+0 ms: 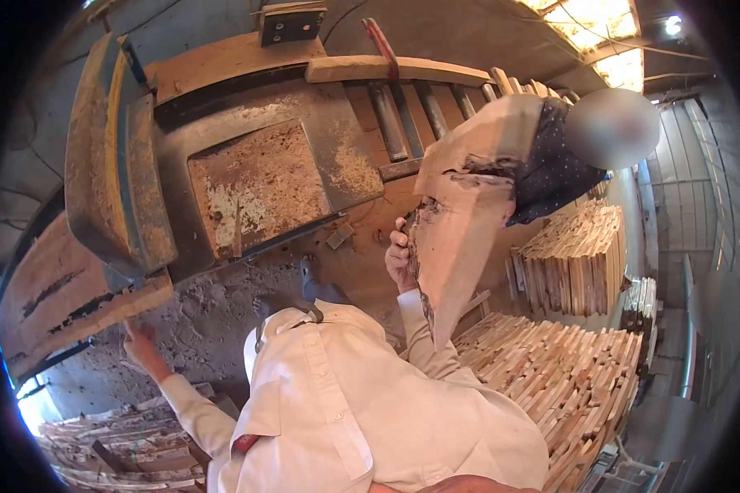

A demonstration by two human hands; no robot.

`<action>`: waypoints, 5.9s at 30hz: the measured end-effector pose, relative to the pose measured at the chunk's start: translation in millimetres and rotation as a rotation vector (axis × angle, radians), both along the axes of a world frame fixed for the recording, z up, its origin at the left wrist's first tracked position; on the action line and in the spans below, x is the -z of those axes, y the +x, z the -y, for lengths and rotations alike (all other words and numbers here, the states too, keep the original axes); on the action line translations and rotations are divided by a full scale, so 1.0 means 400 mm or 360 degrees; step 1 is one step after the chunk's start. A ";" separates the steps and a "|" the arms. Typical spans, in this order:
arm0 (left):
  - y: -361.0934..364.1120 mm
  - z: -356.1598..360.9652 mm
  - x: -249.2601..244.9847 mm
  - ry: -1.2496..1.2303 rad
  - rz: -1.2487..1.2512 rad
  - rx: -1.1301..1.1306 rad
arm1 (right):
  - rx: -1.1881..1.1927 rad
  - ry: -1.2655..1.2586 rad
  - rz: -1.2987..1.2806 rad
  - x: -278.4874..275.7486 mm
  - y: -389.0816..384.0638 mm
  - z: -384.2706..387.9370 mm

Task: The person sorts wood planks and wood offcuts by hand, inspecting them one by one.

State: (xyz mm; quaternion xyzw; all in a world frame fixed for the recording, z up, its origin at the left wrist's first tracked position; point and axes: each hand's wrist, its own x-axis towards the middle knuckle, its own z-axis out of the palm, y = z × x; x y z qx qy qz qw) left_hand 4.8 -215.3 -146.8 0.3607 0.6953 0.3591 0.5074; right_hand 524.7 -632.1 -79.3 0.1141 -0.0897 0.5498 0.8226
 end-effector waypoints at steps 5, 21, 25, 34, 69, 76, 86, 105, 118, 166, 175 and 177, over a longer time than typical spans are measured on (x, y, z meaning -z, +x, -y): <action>0.338 0.305 -0.334 0.0353 0.0117 0.0890 | -0.0313 0.0026 0.0045 -0.036 0.011 -0.174; 0.264 0.460 -0.589 0.0518 0.1136 0.0596 | -0.0561 -0.0445 0.1516 -0.230 -0.079 -0.635; 0.115 0.571 -0.513 0.0634 0.1423 -0.0188 | -0.0786 -0.0195 0.1745 -0.383 -0.181 -0.708; -0.223 0.785 -0.133 0.0326 0.0249 -0.0865 | -0.0174 -0.1598 0.1880 -0.095 0.053 -0.572; -0.035 -0.073 -0.033 0.0294 0.0651 -0.0466 | 0.0849 -0.2378 0.2649 0.026 0.230 -0.364; 0.013 -0.130 -0.030 0.0281 0.0808 -0.0075 | 0.1420 -0.2490 0.3438 0.106 0.249 -0.436; 0.088 -0.042 -0.101 0.0158 0.0755 0.0036 | 0.1493 -0.2594 0.3593 0.138 0.268 -0.462; 0.778 0.315 -0.163 -0.0140 0.1130 0.0454 | 0.1513 -0.2379 0.3086 0.155 0.310 -0.458; 0.878 0.316 -0.072 -0.0189 0.1093 0.0507 | 0.1681 -0.2008 0.2616 0.145 0.327 -0.423; 0.473 0.423 0.102 -0.0695 0.0449 0.1285 | 0.1586 -0.2459 0.3051 0.160 0.201 -0.387; -0.146 0.476 0.567 -0.0703 -0.1243 0.1413 | 0.1554 -0.2543 0.3018 0.141 0.186 -0.394; -0.233 0.490 0.613 -0.0598 -0.1228 0.1640 | 0.1575 -0.2540 0.3033 0.153 0.204 -0.393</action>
